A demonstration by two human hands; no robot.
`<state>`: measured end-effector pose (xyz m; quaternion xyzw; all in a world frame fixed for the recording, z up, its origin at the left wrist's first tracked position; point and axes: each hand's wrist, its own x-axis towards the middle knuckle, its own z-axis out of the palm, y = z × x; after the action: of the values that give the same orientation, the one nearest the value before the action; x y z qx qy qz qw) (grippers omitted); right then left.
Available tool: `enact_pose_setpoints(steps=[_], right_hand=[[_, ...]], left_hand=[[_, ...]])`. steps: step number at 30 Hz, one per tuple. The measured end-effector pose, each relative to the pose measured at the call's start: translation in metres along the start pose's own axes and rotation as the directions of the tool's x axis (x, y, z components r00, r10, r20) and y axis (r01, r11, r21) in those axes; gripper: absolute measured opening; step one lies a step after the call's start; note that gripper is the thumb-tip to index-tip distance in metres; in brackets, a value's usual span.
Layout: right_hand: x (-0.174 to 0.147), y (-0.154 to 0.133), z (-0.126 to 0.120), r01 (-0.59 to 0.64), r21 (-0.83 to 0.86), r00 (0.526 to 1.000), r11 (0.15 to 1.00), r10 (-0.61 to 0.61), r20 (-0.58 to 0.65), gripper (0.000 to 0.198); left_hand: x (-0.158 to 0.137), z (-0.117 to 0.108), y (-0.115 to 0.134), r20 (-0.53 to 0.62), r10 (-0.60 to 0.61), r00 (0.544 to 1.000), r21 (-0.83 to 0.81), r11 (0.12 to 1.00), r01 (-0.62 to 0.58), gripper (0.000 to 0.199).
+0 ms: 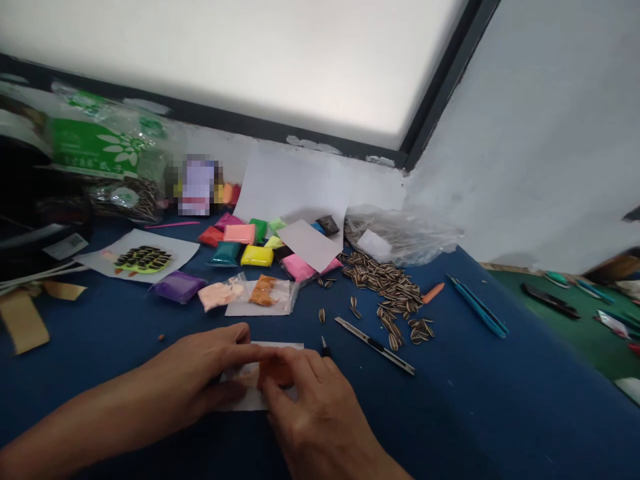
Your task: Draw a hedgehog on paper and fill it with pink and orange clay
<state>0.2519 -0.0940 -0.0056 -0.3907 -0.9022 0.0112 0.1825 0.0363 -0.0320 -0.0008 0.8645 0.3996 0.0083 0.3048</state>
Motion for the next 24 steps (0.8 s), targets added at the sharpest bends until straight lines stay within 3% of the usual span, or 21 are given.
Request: enact_pose_setpoints(steps=[7,12,20,24], right_hand=[[-0.001,-0.003,0.006,0.033,-0.041,0.997,0.999,-0.035,-0.064,0.031],[-0.001,-0.002,0.003,0.032,-0.031,0.991,0.999,-0.035,-0.129,0.029],[-0.003,-0.004,0.006,0.016,-0.027,0.995,1.000,-0.019,-0.101,0.027],[-0.004,0.000,-0.007,-0.106,-0.023,0.994,0.994,0.106,-0.034,0.029]], left_hand=[[0.002,-0.001,0.002,0.014,-0.019,1.000,0.015,1.000,0.019,0.054],[0.002,0.002,-0.001,-0.045,0.022,0.999,-0.005,1.000,-0.022,0.057],[0.000,0.002,-0.002,-0.041,0.045,0.998,-0.018,0.999,-0.046,0.058],[0.000,0.003,-0.004,-0.044,0.059,0.997,0.018,0.998,-0.058,0.059]])
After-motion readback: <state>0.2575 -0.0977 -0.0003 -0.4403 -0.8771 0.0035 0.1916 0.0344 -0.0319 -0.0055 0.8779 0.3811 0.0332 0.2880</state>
